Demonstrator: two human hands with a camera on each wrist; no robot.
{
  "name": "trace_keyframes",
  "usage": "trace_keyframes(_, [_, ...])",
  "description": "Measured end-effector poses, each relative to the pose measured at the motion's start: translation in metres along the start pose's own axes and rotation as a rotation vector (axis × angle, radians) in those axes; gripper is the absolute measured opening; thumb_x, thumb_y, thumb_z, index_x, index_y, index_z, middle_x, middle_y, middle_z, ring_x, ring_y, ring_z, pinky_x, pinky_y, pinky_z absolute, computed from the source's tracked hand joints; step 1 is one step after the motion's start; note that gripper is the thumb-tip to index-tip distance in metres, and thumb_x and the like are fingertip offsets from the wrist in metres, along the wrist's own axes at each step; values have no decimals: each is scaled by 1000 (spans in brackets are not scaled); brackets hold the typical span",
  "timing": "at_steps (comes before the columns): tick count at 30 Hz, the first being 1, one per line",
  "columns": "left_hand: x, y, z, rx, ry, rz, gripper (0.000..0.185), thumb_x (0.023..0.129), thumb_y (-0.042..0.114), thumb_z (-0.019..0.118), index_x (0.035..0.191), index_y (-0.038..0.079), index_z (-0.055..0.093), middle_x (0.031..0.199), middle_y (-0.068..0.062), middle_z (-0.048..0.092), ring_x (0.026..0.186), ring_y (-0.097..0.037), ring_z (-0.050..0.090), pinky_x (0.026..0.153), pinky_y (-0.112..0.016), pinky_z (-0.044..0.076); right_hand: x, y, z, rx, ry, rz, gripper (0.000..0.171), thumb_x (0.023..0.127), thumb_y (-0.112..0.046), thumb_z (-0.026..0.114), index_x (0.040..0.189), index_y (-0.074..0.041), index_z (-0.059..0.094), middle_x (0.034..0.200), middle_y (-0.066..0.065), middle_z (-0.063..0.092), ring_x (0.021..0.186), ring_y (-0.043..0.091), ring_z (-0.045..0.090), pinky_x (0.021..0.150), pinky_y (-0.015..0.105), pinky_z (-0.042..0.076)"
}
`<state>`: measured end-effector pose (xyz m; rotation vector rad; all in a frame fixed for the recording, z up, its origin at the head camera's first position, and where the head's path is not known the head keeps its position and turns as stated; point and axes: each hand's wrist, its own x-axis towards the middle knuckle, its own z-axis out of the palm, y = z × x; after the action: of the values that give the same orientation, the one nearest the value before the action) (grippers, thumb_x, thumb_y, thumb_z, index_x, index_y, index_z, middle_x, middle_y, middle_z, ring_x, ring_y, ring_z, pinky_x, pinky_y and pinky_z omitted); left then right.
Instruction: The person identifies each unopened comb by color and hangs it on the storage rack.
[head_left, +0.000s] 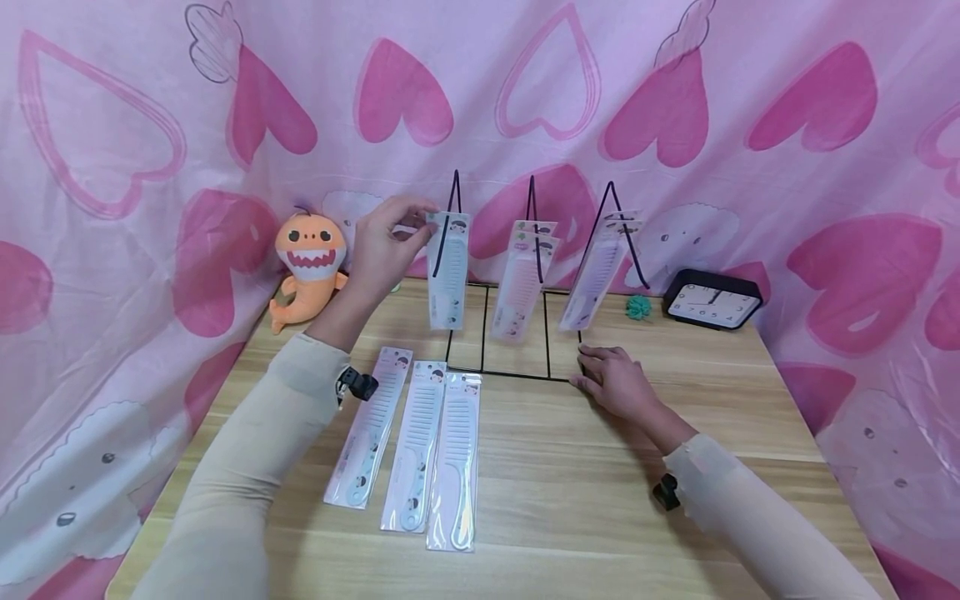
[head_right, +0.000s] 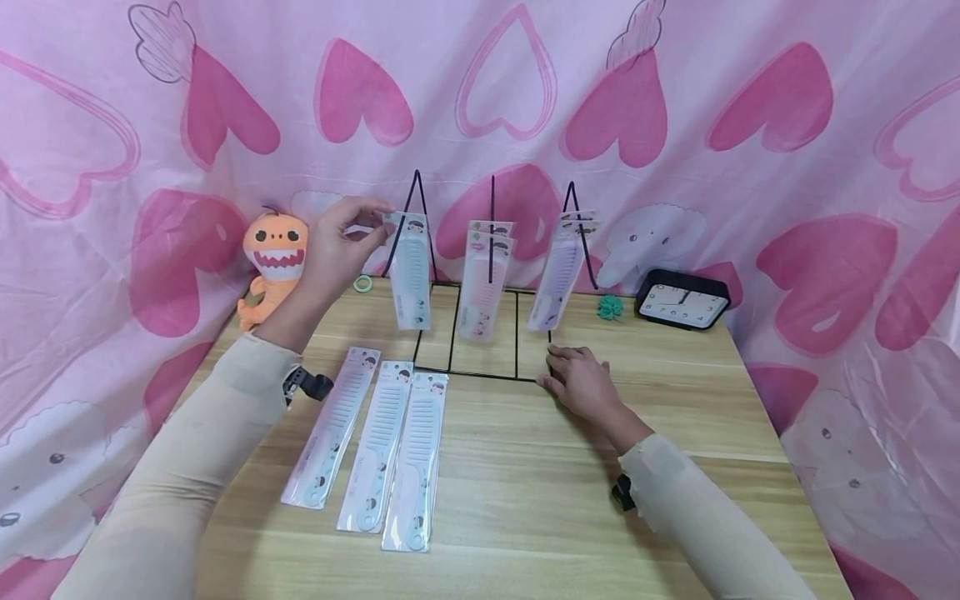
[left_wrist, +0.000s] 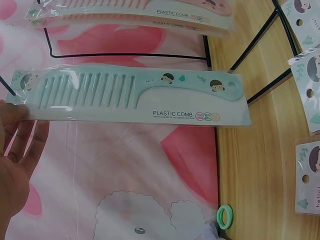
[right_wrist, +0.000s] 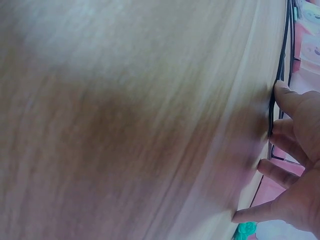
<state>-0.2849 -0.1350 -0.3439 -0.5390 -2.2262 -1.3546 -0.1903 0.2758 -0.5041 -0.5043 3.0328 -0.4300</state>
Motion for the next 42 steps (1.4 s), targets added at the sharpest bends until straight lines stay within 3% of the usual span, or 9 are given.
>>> trace_keyframes(9, [-5, -5, -6, -50, -10, -5, 30, 105, 3, 74, 129, 18, 82, 130, -4, 77, 115, -19, 78, 99, -44, 69, 2, 0, 1, 3, -12, 10, 56, 110, -39, 71, 154, -5, 64, 167, 13, 58, 149, 47, 53, 109, 92, 41])
trace_keyframes(18, [-17, -17, -18, -120, -77, -109, 49, 104, 12, 79, 150, 24, 69, 139, -5, 74, 128, -22, 73, 112, -46, 63, 2, 0, 0, 13, -9, 8, 56, 109, -37, 71, 154, -4, 64, 166, 13, 58, 149, 48, 53, 109, 92, 41])
trace_keyframes(24, [-30, -32, -30, -32, -113, -182, 43, 105, 15, 79, 147, 20, 71, 141, -6, 72, 130, -24, 73, 115, -49, 61, 1, -1, -1, 16, -17, 18, 55, 110, -37, 70, 154, -4, 63, 167, 13, 57, 150, 46, 52, 110, 92, 40])
trace_keyframes(30, [-47, -46, -41, 75, -203, -270, 42, 106, 15, 76, 148, 18, 71, 145, -9, 70, 133, -31, 71, 116, -52, 60, 2, 0, -1, 21, -17, 18, 55, 110, -36, 71, 154, -4, 63, 167, 14, 57, 149, 46, 52, 110, 92, 40])
trace_keyframes(33, [-53, -53, -45, 92, -242, -296, 43, 106, 16, 77, 148, 16, 70, 146, -12, 70, 133, -37, 71, 116, -55, 59, 2, 0, -1, 18, -20, 18, 56, 109, -36, 71, 154, -4, 63, 167, 13, 57, 149, 46, 52, 110, 91, 40])
trace_keyframes(42, [-71, -77, -60, 169, -353, -365, 40, 102, 14, 81, 141, 12, 73, 137, -13, 74, 129, -35, 72, 111, -56, 62, 2, 0, 0, 8, -17, 9, 55, 109, -36, 72, 153, -4, 64, 167, 14, 57, 147, 47, 54, 109, 90, 43])
